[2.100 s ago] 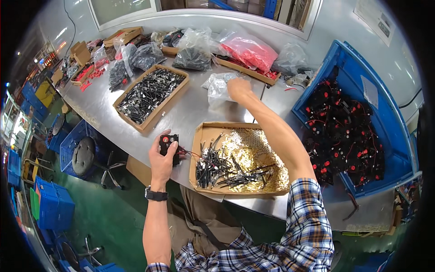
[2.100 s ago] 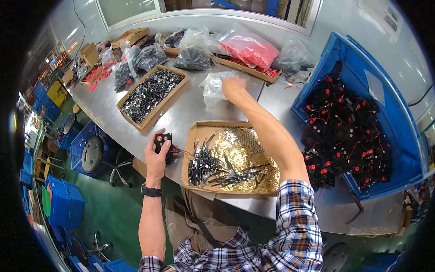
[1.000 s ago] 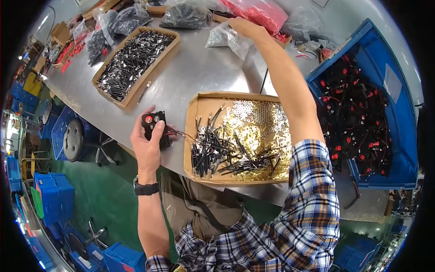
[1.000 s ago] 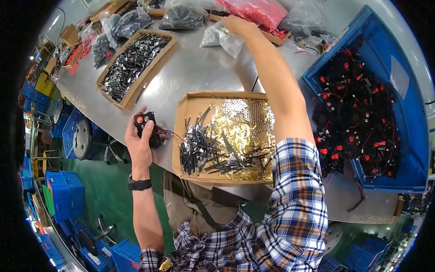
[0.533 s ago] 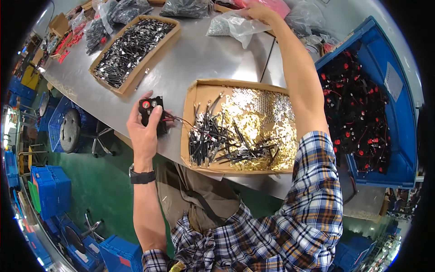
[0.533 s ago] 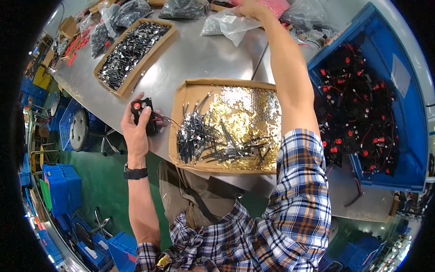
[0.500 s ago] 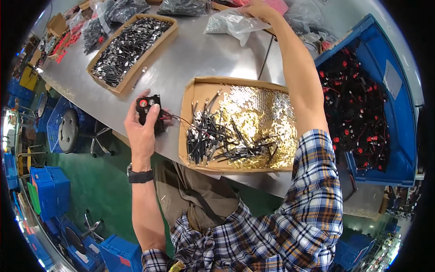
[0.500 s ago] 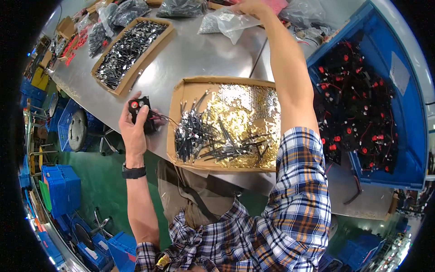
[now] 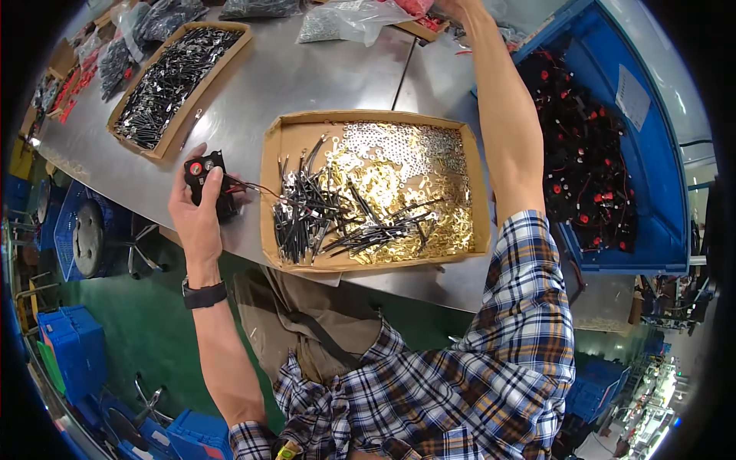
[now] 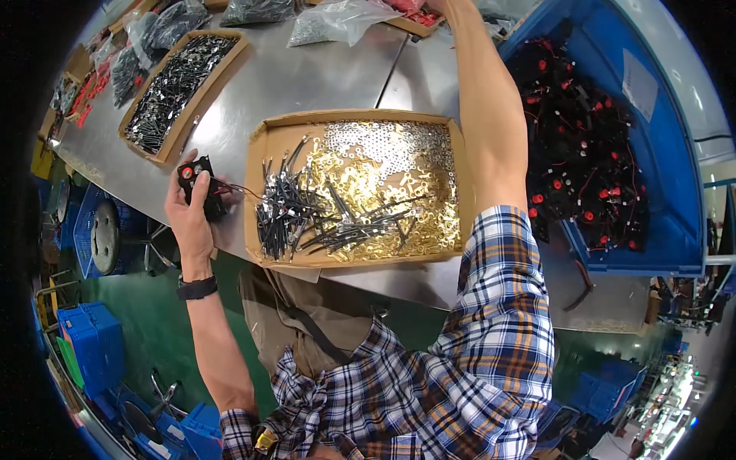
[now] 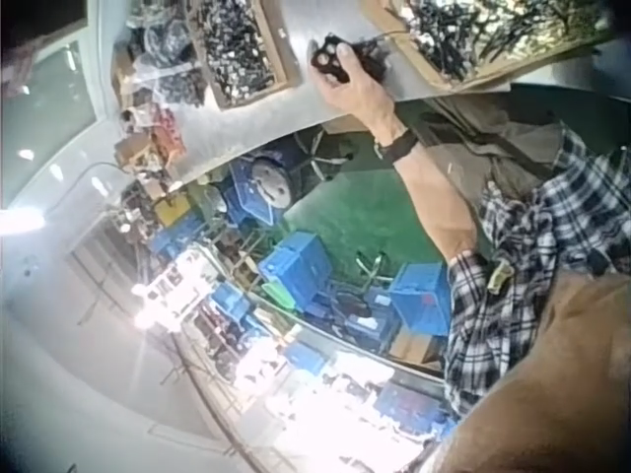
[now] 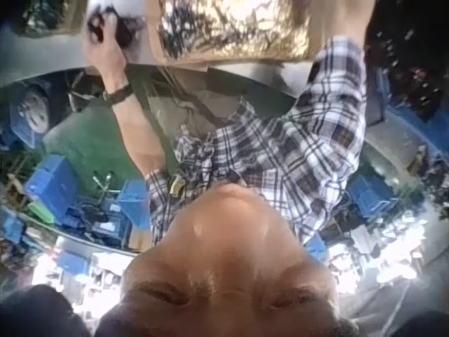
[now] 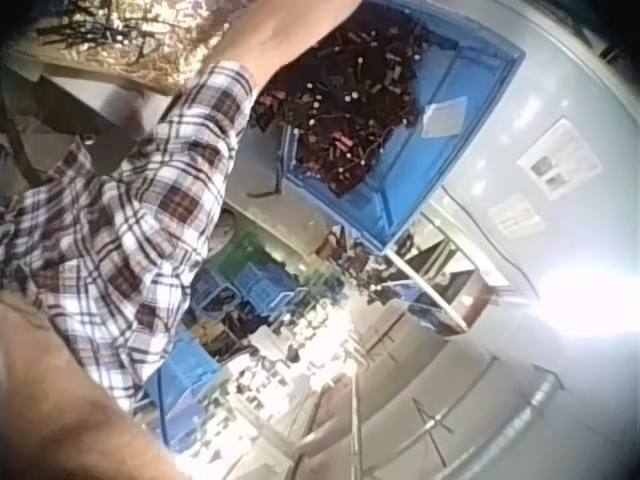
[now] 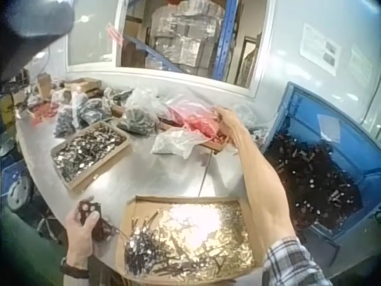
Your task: Assembling electronic components with small fans and wiring at a workbench.
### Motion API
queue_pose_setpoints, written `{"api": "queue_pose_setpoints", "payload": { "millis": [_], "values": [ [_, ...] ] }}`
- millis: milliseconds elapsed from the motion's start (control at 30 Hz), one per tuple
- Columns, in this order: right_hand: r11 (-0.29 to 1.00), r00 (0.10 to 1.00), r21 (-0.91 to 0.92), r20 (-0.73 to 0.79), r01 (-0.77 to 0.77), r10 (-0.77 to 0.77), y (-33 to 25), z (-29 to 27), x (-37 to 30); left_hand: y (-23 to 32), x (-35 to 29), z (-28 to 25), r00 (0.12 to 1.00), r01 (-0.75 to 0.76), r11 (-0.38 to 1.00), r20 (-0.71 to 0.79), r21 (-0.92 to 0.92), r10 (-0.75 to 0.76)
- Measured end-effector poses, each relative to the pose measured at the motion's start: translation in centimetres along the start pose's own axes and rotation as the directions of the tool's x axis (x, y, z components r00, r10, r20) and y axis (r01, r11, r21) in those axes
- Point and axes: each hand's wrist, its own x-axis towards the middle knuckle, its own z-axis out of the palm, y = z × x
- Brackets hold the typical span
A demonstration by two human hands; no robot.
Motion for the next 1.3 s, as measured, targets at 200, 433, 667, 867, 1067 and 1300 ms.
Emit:
{"api": "queue_pose_setpoints", "payload": {
  "millis": [200,433,667,867,1067,1300],
  "values": [
    [0.943,0.994,-0.315,-0.015,-0.107,0.108,-4.1,0.4,-11.1,-0.1,-0.1,0.1,0.999,-0.013,1.0,0.044,-0.026,0.015],
    [0.929,0.902,-0.316,0.315,-0.192,0.294,-3.2,5.6,-22.5,0.0,0.1,-0.6,0.999,-0.029,0.999,0.031,-0.017,0.03],
    [0.831,0.753,-0.405,0.386,-0.38,0.533,-1.1,6.7,-26.7,-0.3,0.1,-0.3,0.999,-0.037,0.999,0.03,-0.015,0.037],
    [0.814,0.646,-0.425,0.501,-0.396,0.576,1.5,11.8,-26.9,0.4,-0.3,0.7,0.999,0.005,0.999,0.039,-0.054,-0.003],
    [0.555,0.695,-0.815,0.495,0.164,0.522,2.8,19.4,-27.4,0.0,-0.2,-0.1,0.999,-0.013,0.998,0.034,-0.057,0.015],
    [0.271,0.704,-0.801,0.598,0.533,0.382,3.6,19.8,-28.3,-0.1,-0.1,-0.3,0.999,-0.038,0.997,0.035,-0.07,0.04]
  ]
}}
